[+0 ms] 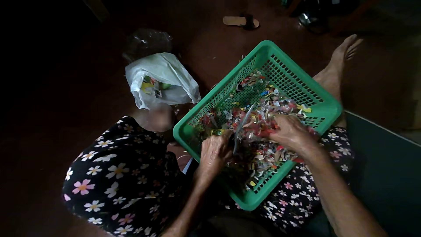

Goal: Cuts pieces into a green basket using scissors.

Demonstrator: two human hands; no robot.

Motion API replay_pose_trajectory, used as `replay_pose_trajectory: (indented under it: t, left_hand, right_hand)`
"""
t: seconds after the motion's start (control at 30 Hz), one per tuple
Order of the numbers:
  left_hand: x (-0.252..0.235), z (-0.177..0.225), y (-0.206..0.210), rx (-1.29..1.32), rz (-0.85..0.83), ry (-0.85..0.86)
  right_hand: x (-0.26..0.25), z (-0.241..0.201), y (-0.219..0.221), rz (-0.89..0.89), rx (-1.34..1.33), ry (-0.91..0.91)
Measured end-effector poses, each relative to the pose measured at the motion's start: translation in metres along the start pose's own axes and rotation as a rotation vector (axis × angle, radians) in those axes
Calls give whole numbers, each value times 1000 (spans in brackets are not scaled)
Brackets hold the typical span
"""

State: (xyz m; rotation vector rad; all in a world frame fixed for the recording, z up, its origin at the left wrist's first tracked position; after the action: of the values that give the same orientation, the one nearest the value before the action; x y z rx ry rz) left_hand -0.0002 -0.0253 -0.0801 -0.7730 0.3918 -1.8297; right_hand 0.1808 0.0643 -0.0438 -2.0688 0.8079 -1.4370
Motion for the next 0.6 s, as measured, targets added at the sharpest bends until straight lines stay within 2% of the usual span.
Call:
replay_pose_trajectory:
  t: [0.07, 0.1, 0.2, 0.27, 0.33, 0.4, 0.47, 0.53, 0.6]
  left_hand:
    - [4, -1, -1, -78, -130, -89]
    - [7, 0, -2, -123, -138, -117]
    - [10, -4, -10, -132, 57, -85]
    - [11, -6, -16, -50, 131, -47]
    - [10, -8, -18, 5, 141, -57]
    - [10, -9, -19, 1, 135, -92]
    - [11, -10, -20, -9, 134, -118]
    - [14, -11, -20, -18, 142, -121]
    - [14, -10, -21, -15, 146, -111]
  right_hand:
    - [0, 5, -13, 10, 126, -66]
    - [2, 8, -21, 39, 146, -96]
    - [7, 25, -46, 232, 143, -143]
    - [-3, 44, -47, 301, 119, -94]
    - [-22, 53, -28, 272, 69, -60]
    - [-23, 30, -1, 226, 116, -117]
    - [-4, -3, 34, 171, 271, -195]
    - [20, -27, 72, 36, 372, -248]
    - [32, -34, 103, -127, 458, -226]
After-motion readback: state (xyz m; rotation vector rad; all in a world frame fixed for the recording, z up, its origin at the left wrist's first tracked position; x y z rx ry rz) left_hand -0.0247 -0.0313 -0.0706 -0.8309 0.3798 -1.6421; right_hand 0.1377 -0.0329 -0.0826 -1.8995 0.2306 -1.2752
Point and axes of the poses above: each hand's wrist, its own x-axis away from the middle knuckle, its own y-axis out of the palm, z = x × y, the point moved 8 cm from there along -x, towards the middle knuckle, and after that the axes turned 15 degrees about -z, right-handed, at the moved point
